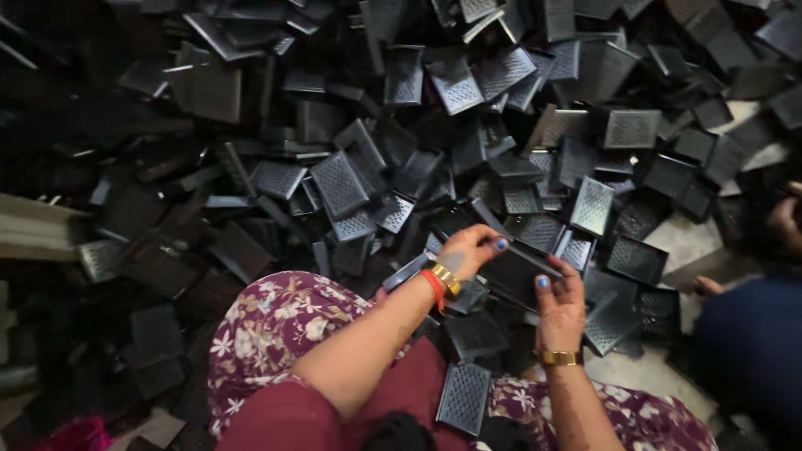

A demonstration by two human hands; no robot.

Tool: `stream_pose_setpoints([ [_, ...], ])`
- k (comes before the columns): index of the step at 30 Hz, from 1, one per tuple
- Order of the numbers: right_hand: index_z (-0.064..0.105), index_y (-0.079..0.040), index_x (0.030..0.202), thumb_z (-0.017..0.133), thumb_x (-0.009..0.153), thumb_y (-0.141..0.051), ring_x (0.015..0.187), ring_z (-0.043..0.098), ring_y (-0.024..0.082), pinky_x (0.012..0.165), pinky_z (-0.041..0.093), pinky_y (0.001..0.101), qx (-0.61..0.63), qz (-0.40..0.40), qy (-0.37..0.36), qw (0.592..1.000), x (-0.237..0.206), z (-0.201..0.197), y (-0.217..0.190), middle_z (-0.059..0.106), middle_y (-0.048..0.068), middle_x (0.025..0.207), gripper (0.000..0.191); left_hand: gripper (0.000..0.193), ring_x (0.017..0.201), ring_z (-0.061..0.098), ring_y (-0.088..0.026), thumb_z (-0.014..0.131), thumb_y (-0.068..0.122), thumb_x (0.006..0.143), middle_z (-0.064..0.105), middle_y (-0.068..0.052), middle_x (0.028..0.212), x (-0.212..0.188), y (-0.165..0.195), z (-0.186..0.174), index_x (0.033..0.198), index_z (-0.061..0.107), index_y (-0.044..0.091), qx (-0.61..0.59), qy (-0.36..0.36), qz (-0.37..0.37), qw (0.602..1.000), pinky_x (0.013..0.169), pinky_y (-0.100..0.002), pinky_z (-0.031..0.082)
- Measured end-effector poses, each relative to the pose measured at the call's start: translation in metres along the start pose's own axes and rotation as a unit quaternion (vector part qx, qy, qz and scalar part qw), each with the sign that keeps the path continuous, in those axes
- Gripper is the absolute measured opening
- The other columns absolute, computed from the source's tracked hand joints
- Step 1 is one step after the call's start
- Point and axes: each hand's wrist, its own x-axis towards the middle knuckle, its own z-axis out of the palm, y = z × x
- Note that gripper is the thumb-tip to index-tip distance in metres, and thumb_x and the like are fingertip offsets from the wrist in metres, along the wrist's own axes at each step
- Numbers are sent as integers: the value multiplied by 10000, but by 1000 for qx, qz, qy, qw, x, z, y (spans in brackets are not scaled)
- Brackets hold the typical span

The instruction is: The person sits on the floor and repeatedly picks up small black plastic trays from a large pile. They turn each tray over in their hands to inspect it, then place it back into the pile. Another person is visible nearby doing the same task.

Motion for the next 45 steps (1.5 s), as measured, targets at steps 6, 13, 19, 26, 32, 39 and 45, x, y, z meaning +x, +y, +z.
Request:
stream_pose_setpoints([
  [6, 762, 23, 1154, 651, 1033, -178, 1029, 611, 212, 940, 463, 360, -14, 104, -149, 983, -7, -24, -20, 700, 98, 1150, 260, 282, 995, 654, -339, 814, 274, 775, 704, -140, 1028, -9, 41, -118, 963, 734, 80, 251, 252, 106, 929, 892, -447, 525],
  [13, 797, -60, 1140, 619, 1002, -307, 1221, 655, 257, 1064, 479, 372, -203, -36, -412, 887, -25, -9, -30, 761, 104, 1233, 334, 926, 1162, 538, -490, 821, 354, 779, 239, -250, 1572, -16, 48, -180, 1532, 299, 221, 340, 315, -258, 848, 945, -517, 486],
  [19, 755, -62, 1208, 645, 992, -254, 1155, 673, 197, 1028, 505, 346, -158, 30, -236, 958, -36, -18, -31, 755, 83, 1195, 309, 1019, 1323, 509, -484, 849, 267, 756, 306, -271, 1596, -26, 53, -158, 1600, 292, 138, 404, 428, 54, 807, 1106, -497, 450],
  [26, 374, -40, 1553, 667, 965, -119, 1277, 569, 198, 1074, 471, 357, 43, 42, -139, 988, -26, 1, -11, 567, 110, 1444, 662, 928, 805, 644, -230, 802, 88, 751, 683, -119, 998, -46, 40, 3, 1555, 341, 129, -150, 46, -11, 988, 721, -386, 566],
  [32, 179, -24, 1602, 789, 813, -189, 1374, 412, 335, 1110, 363, 418, -294, -168, -70, 938, -15, 13, -25, 383, 255, 1519, 1010, 536, 842, 710, -153, 815, 174, 829, 723, -71, 1016, -43, -2, 38, 1303, 589, 67, -31, 34, -23, 999, 771, -310, 587],
  [39, 345, -80, 1615, 745, 870, -142, 1224, 586, 219, 1053, 461, 347, -308, -40, -28, 950, -5, 10, -15, 587, 131, 1385, 849, 357, 959, 747, -263, 777, 266, 841, 773, -112, 1081, -31, 48, -30, 1145, 733, 82, 86, 45, 58, 994, 834, -378, 571],
  [45, 580, -45, 1504, 677, 991, -139, 1048, 625, 137, 906, 498, 275, -36, 104, 11, 994, -7, -11, 2, 669, 76, 1354, 531, 564, 884, 683, -365, 807, 306, 684, 725, -148, 945, -3, 36, -138, 1165, 566, 138, 490, 348, -40, 799, 794, -526, 408],
])
